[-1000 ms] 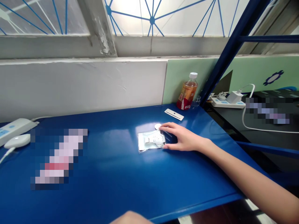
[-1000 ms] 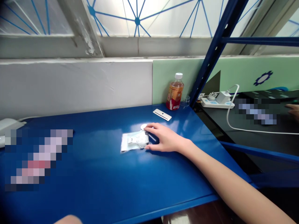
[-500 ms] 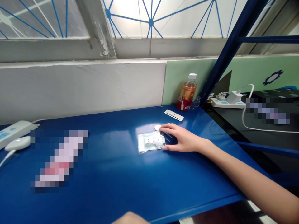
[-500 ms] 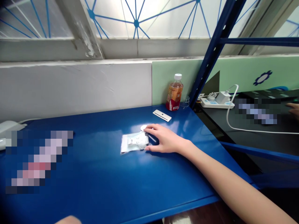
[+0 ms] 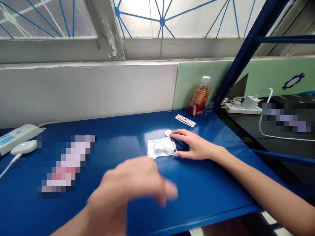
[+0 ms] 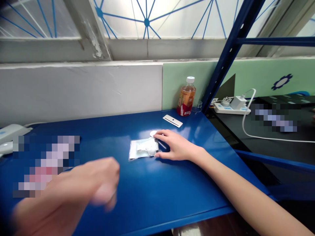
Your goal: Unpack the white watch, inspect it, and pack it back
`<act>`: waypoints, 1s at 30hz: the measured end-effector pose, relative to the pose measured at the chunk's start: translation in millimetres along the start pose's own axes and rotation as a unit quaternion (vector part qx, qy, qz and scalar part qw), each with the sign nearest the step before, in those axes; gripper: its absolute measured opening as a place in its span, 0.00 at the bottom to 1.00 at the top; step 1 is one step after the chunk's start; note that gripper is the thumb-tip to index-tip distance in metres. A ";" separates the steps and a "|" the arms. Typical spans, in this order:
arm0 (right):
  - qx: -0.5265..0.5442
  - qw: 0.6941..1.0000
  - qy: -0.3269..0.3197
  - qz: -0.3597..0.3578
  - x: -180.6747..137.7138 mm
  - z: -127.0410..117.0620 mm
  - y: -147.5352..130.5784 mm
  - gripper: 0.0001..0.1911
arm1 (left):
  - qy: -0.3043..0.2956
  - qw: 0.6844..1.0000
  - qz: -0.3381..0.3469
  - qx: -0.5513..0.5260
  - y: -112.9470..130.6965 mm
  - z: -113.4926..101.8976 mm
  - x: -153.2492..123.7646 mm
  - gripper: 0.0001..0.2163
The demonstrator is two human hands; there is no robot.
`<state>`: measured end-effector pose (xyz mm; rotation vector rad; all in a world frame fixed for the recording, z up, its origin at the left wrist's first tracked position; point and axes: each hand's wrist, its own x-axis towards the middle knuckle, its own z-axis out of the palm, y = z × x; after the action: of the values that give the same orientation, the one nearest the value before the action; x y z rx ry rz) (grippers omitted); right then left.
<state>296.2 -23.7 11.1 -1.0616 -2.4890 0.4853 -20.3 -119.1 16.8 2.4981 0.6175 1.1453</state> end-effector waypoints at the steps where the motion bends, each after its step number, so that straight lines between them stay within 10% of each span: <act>1: -0.005 1.000 0.000 -0.003 -0.3 -0.1 0.1 0.36 | 0.004 1.000 0.001 -0.001 -10.6 1.3 29.8 0.15; 5: -0.023 1.000 0.002 -0.014 -1.0 -1.3 -0.5 0.36 | -0.050 0.993 -0.018 0.109 -54.4 13.9 84.9 0.15; 13: -0.038 0.998 0.005 -0.054 -0.8 -3.7 1.8 0.33 | -0.186 0.970 -0.073 0.138 -80.5 19.3 66.9 0.19; 21: 0.047 0.986 0.134 -0.084 1.1 3.7 -6.7 0.14 | -0.096 0.986 -0.069 0.116 -81.0 21.5 68.2 0.14; 30: 0.224 0.956 0.161 0.103 5.4 12.8 -15.0 0.12 | 0.015 0.985 -0.169 0.044 -75.8 27.7 69.1 0.11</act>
<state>277.6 -31.6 8.1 -1.1078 -1.8743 0.8209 22.6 -22.2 8.6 2.3281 1.0737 1.0462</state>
